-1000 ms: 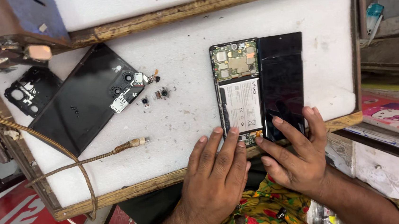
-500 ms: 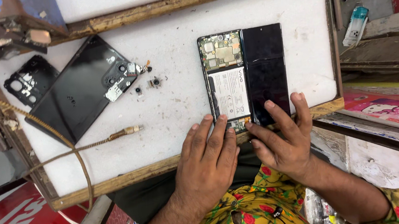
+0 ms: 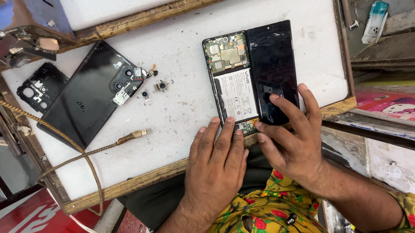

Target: The person disassembles a smartphone, removes the screen and internal components, and reassembles the device. They handle the battery, motherboard, and display, then connect a charging cable to test the phone.

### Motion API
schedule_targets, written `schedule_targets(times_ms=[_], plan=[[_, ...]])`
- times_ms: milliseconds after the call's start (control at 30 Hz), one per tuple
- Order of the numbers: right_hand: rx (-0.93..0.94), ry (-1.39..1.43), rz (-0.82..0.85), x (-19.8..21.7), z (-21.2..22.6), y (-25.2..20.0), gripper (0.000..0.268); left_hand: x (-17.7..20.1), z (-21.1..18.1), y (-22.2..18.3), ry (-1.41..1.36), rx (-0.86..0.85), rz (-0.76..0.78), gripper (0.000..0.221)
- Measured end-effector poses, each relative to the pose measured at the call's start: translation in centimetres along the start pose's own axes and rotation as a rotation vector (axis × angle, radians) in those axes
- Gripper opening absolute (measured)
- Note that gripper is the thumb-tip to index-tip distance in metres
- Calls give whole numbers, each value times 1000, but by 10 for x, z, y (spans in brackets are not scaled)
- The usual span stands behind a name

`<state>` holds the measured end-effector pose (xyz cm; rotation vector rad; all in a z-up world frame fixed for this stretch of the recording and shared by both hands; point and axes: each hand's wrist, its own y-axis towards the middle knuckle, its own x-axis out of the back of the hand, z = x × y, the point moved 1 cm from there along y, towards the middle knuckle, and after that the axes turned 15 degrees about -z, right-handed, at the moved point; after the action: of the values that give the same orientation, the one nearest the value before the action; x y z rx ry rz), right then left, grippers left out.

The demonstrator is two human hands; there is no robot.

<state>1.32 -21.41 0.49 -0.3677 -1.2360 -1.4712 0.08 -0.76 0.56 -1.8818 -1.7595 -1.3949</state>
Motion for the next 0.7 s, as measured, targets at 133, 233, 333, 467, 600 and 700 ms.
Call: schedule_targets(times_ms=[133, 233, 333, 467, 600, 700], plan=[[-71, 38, 34, 5, 6, 9, 9, 1, -1, 1, 3, -7, -13, 37], [-101, 30, 64, 13, 13, 24, 13, 4, -3, 7, -3, -1, -5, 36], [-78, 1, 76, 17, 18, 43, 23, 7, -4, 8, -7, -1, -17, 35], [-26, -81, 93, 7, 12, 72, 38, 7, -6, 6, -3, 13, -24, 36], [5, -178, 112, -5, 10, 90, 42, 10, -7, 8, -2, 6, -20, 37], [29, -252, 137, -8, 12, 92, 40, 11, -6, 8, -1, 5, -31, 37]])
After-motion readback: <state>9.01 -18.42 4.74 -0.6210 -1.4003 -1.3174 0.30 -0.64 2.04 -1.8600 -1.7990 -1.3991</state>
